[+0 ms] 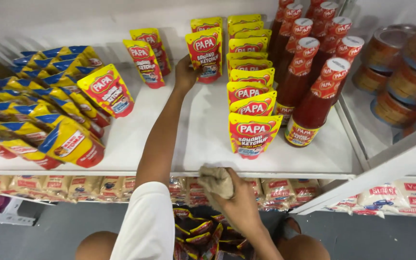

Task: Wiping ketchup packets with a cloth and neatly arranging them on a grocery store shelf.

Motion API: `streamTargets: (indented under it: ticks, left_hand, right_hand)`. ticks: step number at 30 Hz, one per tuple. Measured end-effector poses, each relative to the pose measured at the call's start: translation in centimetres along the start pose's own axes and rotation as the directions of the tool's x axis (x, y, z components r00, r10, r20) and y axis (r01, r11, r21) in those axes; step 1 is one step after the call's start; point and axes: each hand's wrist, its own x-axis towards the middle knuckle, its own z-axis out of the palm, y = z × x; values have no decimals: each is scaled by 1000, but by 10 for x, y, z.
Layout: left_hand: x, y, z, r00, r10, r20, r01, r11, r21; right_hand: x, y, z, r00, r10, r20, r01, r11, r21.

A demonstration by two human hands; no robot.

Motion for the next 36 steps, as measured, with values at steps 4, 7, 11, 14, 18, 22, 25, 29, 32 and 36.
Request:
streamTargets:
  ticks: [4, 7, 11, 14, 18, 22, 25, 29, 32, 36]
  left_hand:
    - [26, -64, 7, 994, -99, 41, 98, 995, 15]
    - [25, -70, 15, 991, -113, 64, 118, 990, -74]
    - [11, -40, 18, 992, -88, 93, 82, 995, 64]
    - [7, -33, 25, 998, -44, 45, 34, 980, 196]
    - [9, -48, 29, 1000, 6, 11, -8, 981, 195]
    - [8, -42, 33, 998, -58, -31, 63, 981, 183]
    - [6, -41, 39, 991, -111, -76, 123, 976, 180]
    - [-2, -32, 46, 980, -115, -160, 136, 983, 123]
    - [-15, -13, 49, 948, 44, -315, 28, 975, 222]
    - [-31, 107, 4, 948, 108, -300, 18, 922, 387]
  right_hand:
    - [11, -1, -8, 996, 13, 90, -15, 1000, 22]
    - [12, 3, -10, 995, 18, 102, -24, 998, 60]
    - [13, 3, -4, 994, -12, 112, 2, 996, 91]
    - [11, 6, 3, 996, 2, 88, -10, 996, 86]
    - [11, 9, 6, 998, 6, 66, -10, 998, 63]
    - [11, 2, 6, 996, 14, 85, -24, 993, 116]
    - [11, 4, 7, 997, -8, 82, -2, 993, 118]
    - [12, 1, 2, 994, -58, 97, 42, 987, 152]
    - [14, -2, 0, 992, -36, 120, 19, 990, 137]
    - [12, -1, 1, 994, -32, 104, 18, 991, 132]
